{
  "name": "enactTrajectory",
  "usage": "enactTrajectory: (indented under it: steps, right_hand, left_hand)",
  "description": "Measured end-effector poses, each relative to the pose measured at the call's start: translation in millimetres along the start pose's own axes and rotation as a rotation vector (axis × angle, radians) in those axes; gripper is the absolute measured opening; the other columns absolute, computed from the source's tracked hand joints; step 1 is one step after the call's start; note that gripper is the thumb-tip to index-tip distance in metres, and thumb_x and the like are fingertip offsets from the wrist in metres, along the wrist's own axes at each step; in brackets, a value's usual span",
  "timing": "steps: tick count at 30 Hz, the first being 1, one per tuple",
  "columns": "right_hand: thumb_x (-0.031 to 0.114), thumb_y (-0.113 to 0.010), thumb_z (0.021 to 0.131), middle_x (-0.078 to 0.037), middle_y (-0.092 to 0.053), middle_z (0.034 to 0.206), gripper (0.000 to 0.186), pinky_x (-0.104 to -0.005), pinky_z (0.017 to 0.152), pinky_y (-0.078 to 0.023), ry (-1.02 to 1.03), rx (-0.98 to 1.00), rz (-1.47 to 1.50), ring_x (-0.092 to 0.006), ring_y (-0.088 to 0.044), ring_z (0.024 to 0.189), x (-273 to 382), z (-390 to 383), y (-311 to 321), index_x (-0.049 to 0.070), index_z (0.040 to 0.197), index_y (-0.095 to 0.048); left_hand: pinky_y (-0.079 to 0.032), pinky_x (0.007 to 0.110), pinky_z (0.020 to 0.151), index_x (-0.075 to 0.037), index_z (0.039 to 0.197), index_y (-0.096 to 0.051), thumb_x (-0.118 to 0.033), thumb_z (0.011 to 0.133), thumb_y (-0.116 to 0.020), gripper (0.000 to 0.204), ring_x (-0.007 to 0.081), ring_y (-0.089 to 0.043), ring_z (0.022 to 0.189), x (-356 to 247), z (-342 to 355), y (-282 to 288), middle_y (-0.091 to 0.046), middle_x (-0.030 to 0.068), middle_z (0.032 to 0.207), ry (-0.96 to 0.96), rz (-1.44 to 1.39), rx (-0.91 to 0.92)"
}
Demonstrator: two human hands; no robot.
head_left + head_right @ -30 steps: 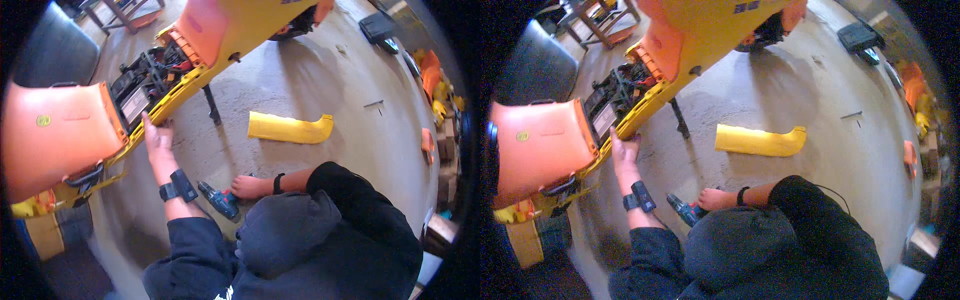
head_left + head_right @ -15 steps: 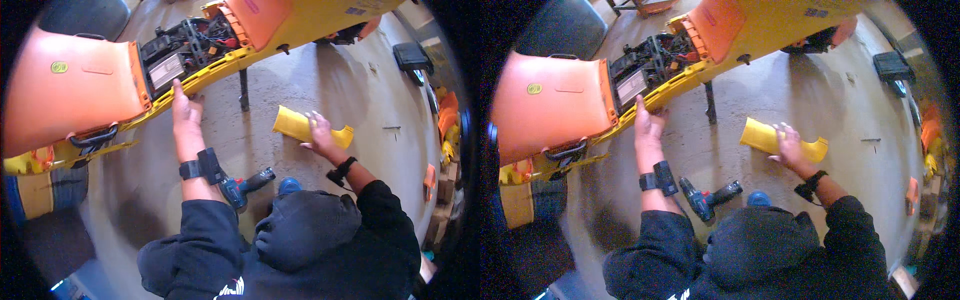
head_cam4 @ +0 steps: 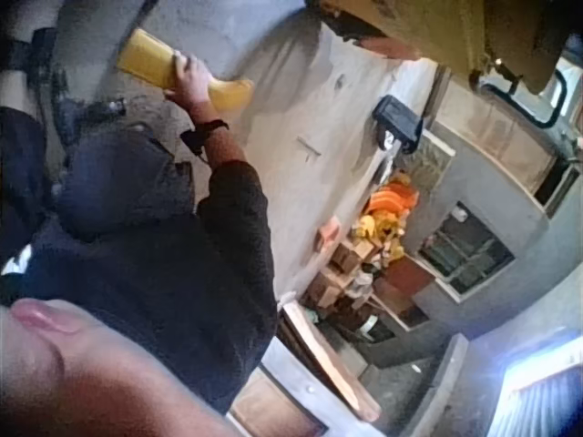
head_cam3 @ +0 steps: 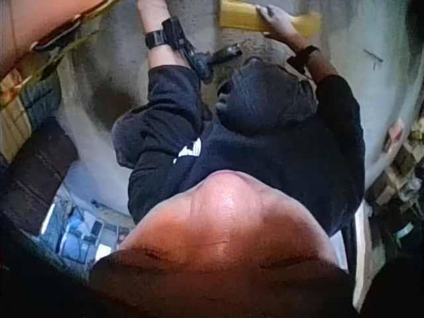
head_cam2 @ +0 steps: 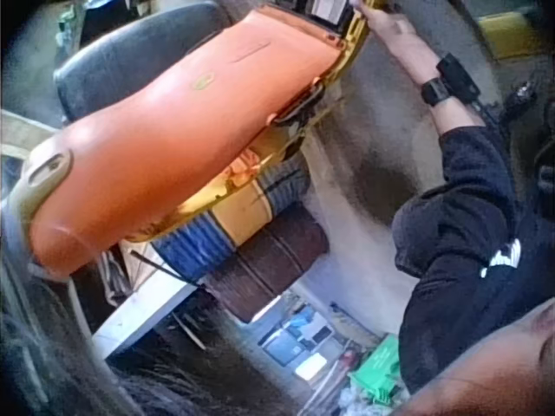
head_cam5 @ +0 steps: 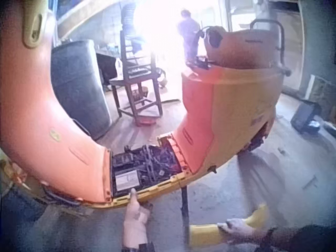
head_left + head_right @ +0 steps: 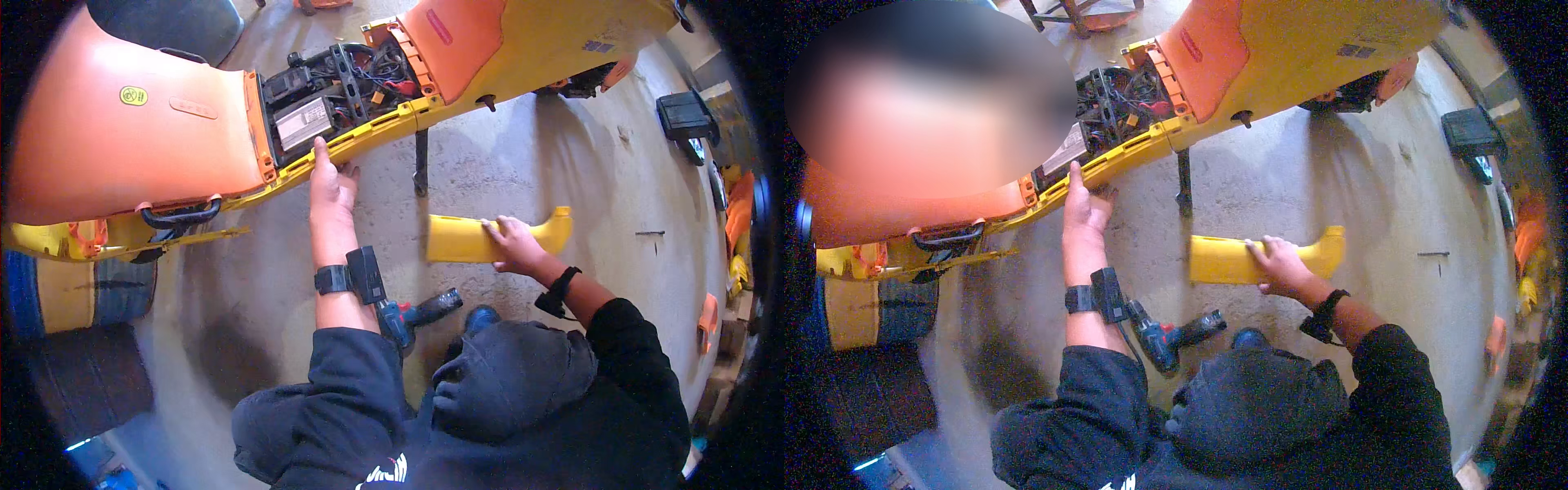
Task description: Reassembling body panels and securing internal components on a yellow electric scooter using an electric drill.
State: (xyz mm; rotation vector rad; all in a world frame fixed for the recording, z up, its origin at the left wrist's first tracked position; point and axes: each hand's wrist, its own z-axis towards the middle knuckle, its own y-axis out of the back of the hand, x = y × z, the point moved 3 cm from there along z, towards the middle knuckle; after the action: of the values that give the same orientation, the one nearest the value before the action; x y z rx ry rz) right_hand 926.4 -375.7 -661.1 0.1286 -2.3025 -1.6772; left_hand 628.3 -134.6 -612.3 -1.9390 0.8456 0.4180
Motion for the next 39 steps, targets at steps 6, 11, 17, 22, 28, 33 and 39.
enactTrajectory:
  steps: [6,11,17,22,28,33,39]
  right_hand:
    - [0.029,-0.082,0.060,-0.024,-0.048,0.129,0.097,-0.0491,0.098,-0.042,0.389,-0.052,-0.007,-0.0412,-0.051,0.114,77.7,100.9,16.6,0.011,0.144,-0.038]
    - [0.030,-0.081,0.058,-0.021,-0.049,0.130,0.098,-0.0479,0.095,-0.043,0.525,-0.146,-0.066,-0.0393,-0.054,0.109,94.0,154.2,-1.7,0.018,0.145,-0.039]
    - [0.041,-0.080,0.060,-0.020,-0.049,0.133,0.090,-0.0495,0.100,-0.040,0.474,-0.317,-0.081,-0.0382,-0.052,0.113,98.8,182.1,-13.6,0.020,0.141,-0.047]
    - [0.029,-0.059,0.083,-0.015,-0.049,0.138,0.052,-0.0526,0.106,-0.035,0.483,-0.462,-0.198,-0.0356,-0.046,0.128,91.5,168.9,-6.9,0.022,0.134,-0.051]
    - [0.019,-0.066,0.080,-0.015,-0.052,0.133,0.055,-0.0487,0.108,-0.036,0.581,-0.434,-0.041,-0.0330,-0.048,0.127,84.8,83.0,176.5,0.012,0.132,-0.052]
    - [0.004,-0.067,0.076,-0.010,-0.061,0.104,0.030,-0.0465,0.098,-0.045,0.423,-0.983,-0.459,-0.0333,-0.057,0.108,105.7,-1.5,422.2,0.007,0.106,-0.061]
    - [0.028,-0.074,0.079,-0.020,-0.060,0.118,0.055,-0.0470,0.093,-0.046,-0.164,-0.905,-0.692,-0.0379,-0.056,0.113,39.9,-16.7,556.6,0.006,0.125,-0.053]
  left_hand:
    - [-0.033,0.047,0.102,-0.014,0.131,-0.051,-0.050,0.093,-0.057,0.052,0.0265,-0.048,0.119,-1.8,15.2,23.3,-0.054,0.0074,0.130,0.006,0.012,0.022]
    - [-0.040,0.042,0.095,-0.009,0.127,-0.053,-0.048,0.093,-0.059,0.053,0.0252,-0.054,0.109,6.6,3.6,11.5,-0.059,0.0084,0.122,0.008,0.002,0.006]
    - [-0.038,0.042,0.097,-0.011,0.126,-0.055,-0.049,0.093,-0.059,0.051,0.0252,-0.052,0.111,10.2,11.2,9.8,-0.059,0.0060,0.122,0.027,0.031,-0.028]
    - [-0.035,0.045,0.099,-0.013,0.125,-0.056,-0.051,0.093,-0.057,0.050,0.0231,-0.053,0.112,11.3,14.3,12.0,-0.060,0.0043,0.121,0.003,-0.013,0.048]
    - [-0.016,0.055,0.112,-0.011,0.145,-0.033,-0.056,0.088,-0.061,0.078,0.0275,-0.027,0.140,26.4,25.4,26.3,-0.033,0.0064,0.152,0.007,0.026,0.143]
    - [-0.026,0.054,0.102,-0.014,0.134,-0.046,-0.054,0.087,-0.065,0.064,0.0232,-0.040,0.127,24.0,26.6,39.0,-0.049,0.0039,0.135,-0.007,-0.028,-0.026]
    - [-0.042,0.039,0.095,-0.002,0.129,-0.048,-0.048,0.088,-0.068,0.065,0.0215,-0.054,0.111,19.3,12.4,4.9,-0.056,0.0081,0.124,-0.036,-0.064,0.009]
